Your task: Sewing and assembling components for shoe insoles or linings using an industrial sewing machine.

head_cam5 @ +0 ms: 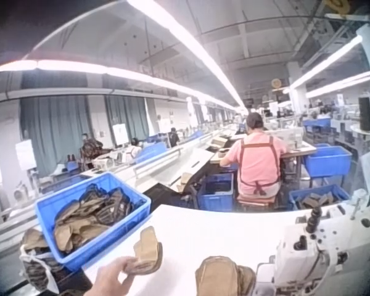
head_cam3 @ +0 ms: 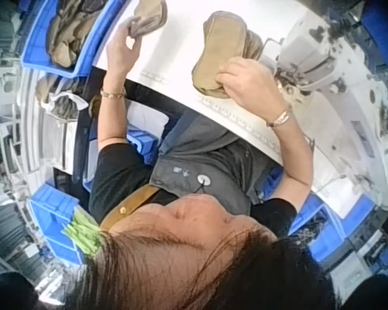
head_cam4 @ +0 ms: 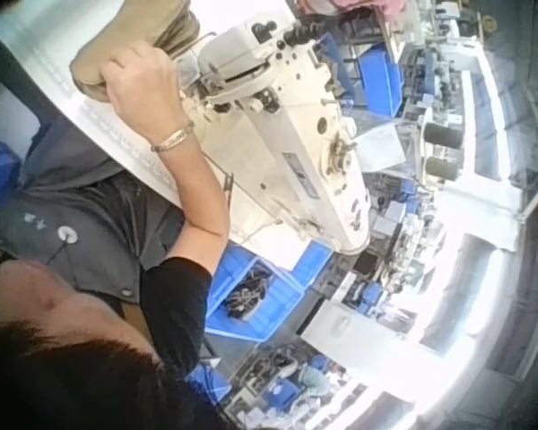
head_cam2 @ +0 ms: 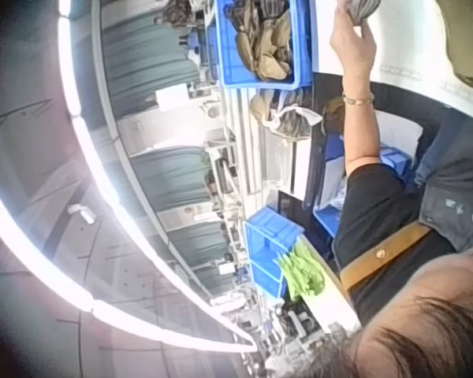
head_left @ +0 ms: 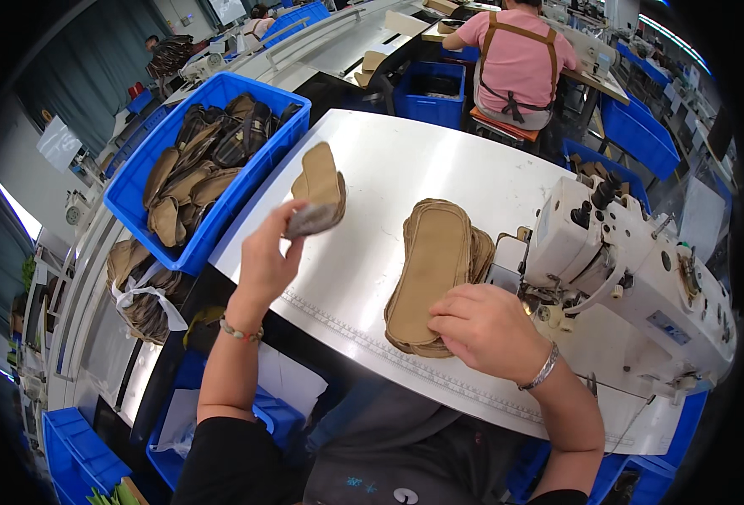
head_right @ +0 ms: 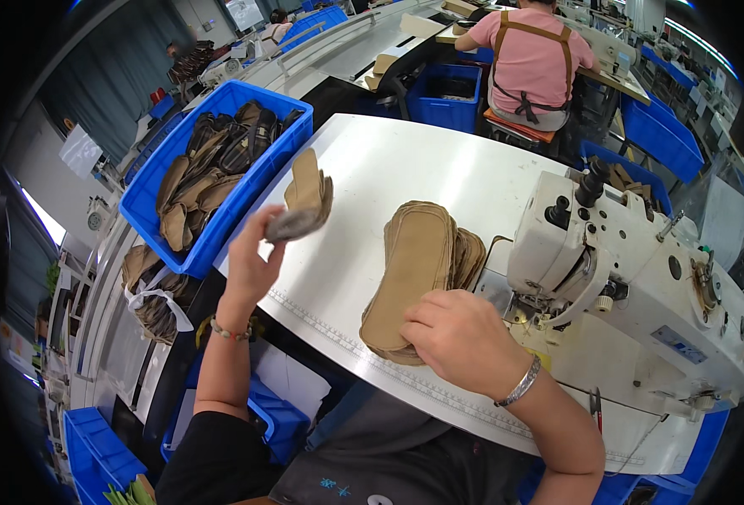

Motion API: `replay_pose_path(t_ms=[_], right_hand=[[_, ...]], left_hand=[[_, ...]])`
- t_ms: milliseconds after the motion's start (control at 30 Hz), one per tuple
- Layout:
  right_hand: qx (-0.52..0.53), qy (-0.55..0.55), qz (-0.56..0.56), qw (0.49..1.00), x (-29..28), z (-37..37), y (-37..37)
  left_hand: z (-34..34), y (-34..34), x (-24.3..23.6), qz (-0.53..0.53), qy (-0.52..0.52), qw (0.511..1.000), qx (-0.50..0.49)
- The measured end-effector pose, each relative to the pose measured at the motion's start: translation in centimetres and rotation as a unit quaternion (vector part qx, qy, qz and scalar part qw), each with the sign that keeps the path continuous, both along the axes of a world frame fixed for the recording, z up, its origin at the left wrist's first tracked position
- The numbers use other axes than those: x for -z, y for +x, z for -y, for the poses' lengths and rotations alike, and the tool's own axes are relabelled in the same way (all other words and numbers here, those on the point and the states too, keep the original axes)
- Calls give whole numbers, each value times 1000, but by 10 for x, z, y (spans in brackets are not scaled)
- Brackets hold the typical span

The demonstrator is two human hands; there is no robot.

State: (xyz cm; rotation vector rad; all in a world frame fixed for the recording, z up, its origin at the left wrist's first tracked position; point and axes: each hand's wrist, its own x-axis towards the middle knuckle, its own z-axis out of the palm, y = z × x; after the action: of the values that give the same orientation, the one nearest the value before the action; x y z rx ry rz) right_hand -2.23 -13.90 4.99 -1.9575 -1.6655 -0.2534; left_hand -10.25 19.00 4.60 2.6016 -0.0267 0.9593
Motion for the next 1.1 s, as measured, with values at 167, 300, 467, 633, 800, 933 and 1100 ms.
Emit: replay_pose_path(t_ms=[167, 300, 467, 633, 800, 933, 1100], right_hand=[[7, 31, -1, 999, 10, -4, -2], [58, 2, -30, 998, 17, -2, 2], [57, 48, -84, 994, 17, -3, 2], [82, 76, -57, 992, 16, 7, -2], [91, -9, -36, 995, -7, 27, -2], [63, -39, -24, 997, -3, 33, 0], [43, -98, -17, 994, 10, 26, 2]], left_hand=[[8, -26, 45, -180, 78, 979, 58], [37, -31, 15, -111, 75, 988, 72], [101, -32, -4, -48, -58, 977, 200], [132, -18, 19, -95, -71, 973, 196], [137, -13, 15, -103, -111, 975, 163], [150, -8, 12, -57, -109, 979, 164], [152, -6, 11, -120, -42, 976, 177]])
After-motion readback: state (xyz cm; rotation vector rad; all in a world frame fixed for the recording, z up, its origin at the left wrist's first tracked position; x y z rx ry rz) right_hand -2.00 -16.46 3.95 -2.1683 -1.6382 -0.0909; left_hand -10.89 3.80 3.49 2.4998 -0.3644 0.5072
